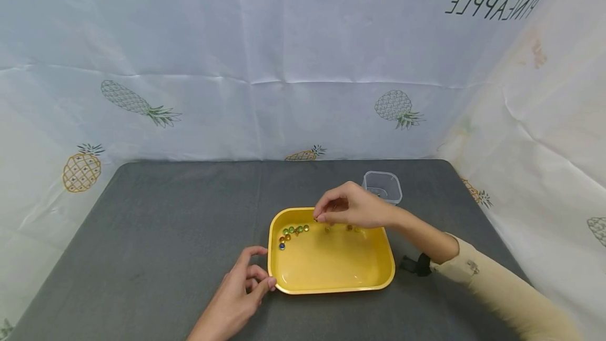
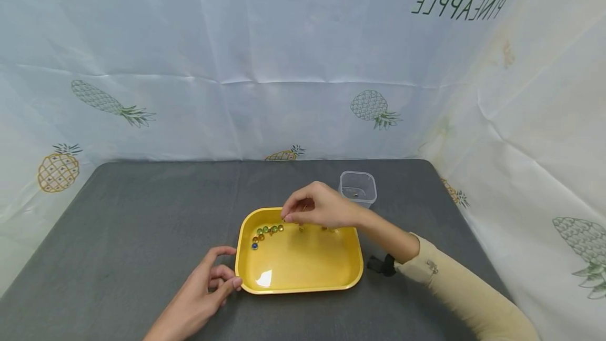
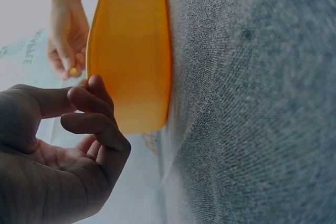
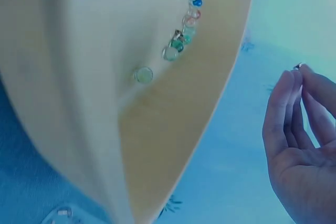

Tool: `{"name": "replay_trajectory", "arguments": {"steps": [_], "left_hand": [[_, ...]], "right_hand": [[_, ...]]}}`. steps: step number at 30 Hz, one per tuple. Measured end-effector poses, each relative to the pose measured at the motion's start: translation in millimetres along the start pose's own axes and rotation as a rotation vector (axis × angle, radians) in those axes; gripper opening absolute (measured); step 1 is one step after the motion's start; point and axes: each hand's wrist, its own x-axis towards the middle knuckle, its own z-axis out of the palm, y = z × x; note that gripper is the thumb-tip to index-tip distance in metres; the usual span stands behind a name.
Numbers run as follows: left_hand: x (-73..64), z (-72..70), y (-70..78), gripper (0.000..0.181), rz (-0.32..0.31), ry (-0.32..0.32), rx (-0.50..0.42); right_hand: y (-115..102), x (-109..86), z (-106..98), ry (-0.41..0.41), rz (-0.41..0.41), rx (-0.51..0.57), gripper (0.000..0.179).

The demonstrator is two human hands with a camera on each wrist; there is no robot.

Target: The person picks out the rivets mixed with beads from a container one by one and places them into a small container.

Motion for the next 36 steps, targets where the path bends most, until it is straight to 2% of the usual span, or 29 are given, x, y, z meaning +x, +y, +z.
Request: {"name": "replay_trajectory", "arguments": {"steps": [9, 19, 27, 36], "left_hand": [[-0.1, 0.6, 0.1, 0.059, 0.000, 0.003, 0.003], [0.0, 1.0, 0.9, 0.059, -0.009, 0.008, 0.006], [-0.5, 1.3, 0.4, 0.058, 0.003, 0.000, 0.000], [-0.3, 1.5, 1.2, 0.058, -0.001, 0.007, 0.011]], "right_hand": [[-0.6, -15.0, -15.5, 0.049, 0.006, -0.012, 0.013], [1.0, -32.3, -30.0, 0.161, -0.016, -0.105, 0.014], [7.9, -44.8, -41.7, 0.258, 0.032, -0.118, 0.014], [16.7, -52.7, -50.2, 0.330, 0.031, -0.143, 0.014]]}}
